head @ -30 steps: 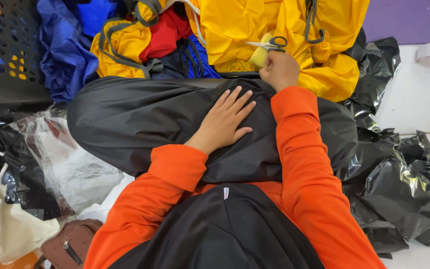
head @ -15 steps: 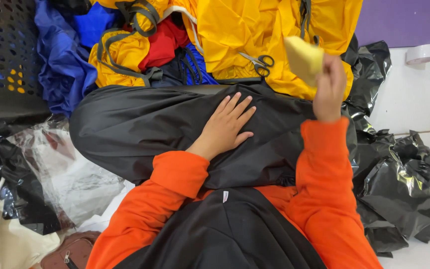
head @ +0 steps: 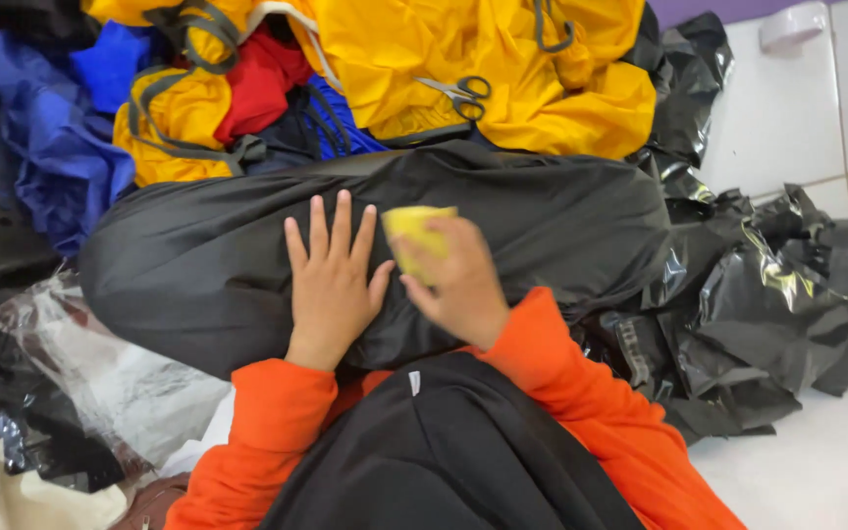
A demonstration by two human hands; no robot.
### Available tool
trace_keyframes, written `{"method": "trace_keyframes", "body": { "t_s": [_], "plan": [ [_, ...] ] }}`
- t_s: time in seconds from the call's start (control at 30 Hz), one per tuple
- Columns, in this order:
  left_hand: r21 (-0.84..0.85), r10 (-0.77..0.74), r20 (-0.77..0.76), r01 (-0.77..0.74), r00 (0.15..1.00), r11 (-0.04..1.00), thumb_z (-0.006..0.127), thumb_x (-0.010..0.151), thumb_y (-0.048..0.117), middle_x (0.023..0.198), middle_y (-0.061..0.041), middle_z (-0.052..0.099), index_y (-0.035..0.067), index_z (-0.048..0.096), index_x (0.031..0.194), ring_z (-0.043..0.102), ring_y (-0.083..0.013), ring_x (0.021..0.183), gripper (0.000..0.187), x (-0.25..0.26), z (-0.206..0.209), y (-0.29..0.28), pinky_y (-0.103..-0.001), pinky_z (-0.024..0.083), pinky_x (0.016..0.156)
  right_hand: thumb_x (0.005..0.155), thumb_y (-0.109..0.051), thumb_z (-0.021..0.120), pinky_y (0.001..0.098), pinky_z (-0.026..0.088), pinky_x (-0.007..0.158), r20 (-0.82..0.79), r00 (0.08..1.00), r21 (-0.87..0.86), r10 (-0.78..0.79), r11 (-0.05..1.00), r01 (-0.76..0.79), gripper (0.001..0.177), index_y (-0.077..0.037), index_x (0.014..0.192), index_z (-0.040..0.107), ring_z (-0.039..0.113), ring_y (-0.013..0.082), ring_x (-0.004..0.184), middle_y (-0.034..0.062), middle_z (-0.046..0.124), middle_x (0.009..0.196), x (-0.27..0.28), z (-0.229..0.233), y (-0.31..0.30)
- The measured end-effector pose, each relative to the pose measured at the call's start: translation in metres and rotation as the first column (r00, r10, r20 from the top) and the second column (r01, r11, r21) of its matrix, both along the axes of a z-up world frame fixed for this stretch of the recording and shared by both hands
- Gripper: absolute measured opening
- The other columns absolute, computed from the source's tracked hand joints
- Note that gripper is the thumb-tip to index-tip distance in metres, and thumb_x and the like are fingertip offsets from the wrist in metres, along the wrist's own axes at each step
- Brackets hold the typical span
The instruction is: Trimming excess material from a black elasticated cover with scissors and then wiping it clean with a sponge.
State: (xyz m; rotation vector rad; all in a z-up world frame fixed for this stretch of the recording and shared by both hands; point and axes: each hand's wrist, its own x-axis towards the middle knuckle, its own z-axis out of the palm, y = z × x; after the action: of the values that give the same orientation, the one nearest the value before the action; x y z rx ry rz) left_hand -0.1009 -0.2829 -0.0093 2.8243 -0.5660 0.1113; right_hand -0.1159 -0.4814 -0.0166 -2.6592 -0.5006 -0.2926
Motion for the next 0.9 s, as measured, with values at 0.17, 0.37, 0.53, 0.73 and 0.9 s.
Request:
{"method": "trace_keyframes", "body": {
  "t_s": [0.17,0.37,0.53,0.73,0.9],
  "plan": [
    [0.005,0.025,-0.022,-0.025,0.999,1.0,0.06,0.094,0.043,0.166,-0.02,0.038,0.014,0.047,0.158,0.028,-0.0444,0.154,0.072,-0.002,0.003,0.003,-0.068,0.012,0.122,0.092,-0.025,0.067,0.035,0.055,0.081,0.106,0.994,0.039,-0.015,0.999,0.011,0.022,-0.017,0.111,0.07,0.064,0.0276,0.094,0.0047,0.057,0.11,-0.014,0.003,0.023],
    [-0.017,0.015,-0.124,-0.017,0.992,1.0,0.057,0.085,0.077,0.169,-0.022,0.031,0.01,0.042,0.161,0.022,-0.0463,0.156,0.102,-0.001,0.012,0.002,-0.069,0.004,0.122,0.081,-0.02,0.078,0.0352,0.057,0.081,0.262,0.67,-0.326,-0.694,0.59,0.739,0.029,-0.034,0.106,0.074,0.071,0.0231,0.091,-0.0019,0.057,0.114,-0.02,-0.031,-0.274],
    [0.029,-0.003,-0.06,0.005,0.998,1.0,0.058,0.076,0.085,0.167,-0.024,0.033,0.007,0.044,0.159,0.025,-0.0473,0.154,0.115,0.003,0.013,0.0,-0.072,0.012,0.119,0.101,-0.011,0.064,0.0377,0.046,0.096,0.226,0.698,0.188,-0.68,0.733,0.653,0.013,-0.012,0.103,0.076,0.061,0.0278,0.102,0.0078,0.063,0.105,-0.043,0.003,-0.323],
    [-0.146,-0.177,-0.103,0.161,0.979,0.976,0.07,0.088,0.041,0.169,-0.023,0.024,0.002,0.037,0.158,0.018,-0.0441,0.157,0.086,-0.021,0.009,-0.053,-0.07,0.01,0.121,0.072,-0.033,0.09,0.0343,0.057,0.083,0.169,0.912,0.452,-0.373,0.852,0.265,0.033,-0.014,0.097,0.079,0.066,0.0267,0.092,0.0067,0.068,0.104,-0.019,0.044,-0.071],
    [-0.027,-0.16,-0.12,0.157,0.98,0.987,0.061,0.088,0.058,0.17,-0.019,0.023,0.001,0.033,0.159,0.018,-0.0367,0.158,0.096,-0.026,-0.015,-0.047,-0.059,0.01,0.127,0.085,-0.032,0.079,0.0408,0.063,0.075,0.051,0.987,0.178,-0.152,0.974,0.141,0.042,-0.02,0.125,0.072,0.073,0.0341,0.09,0.0067,0.06,0.125,-0.014,-0.006,-0.054]
  ]
}}
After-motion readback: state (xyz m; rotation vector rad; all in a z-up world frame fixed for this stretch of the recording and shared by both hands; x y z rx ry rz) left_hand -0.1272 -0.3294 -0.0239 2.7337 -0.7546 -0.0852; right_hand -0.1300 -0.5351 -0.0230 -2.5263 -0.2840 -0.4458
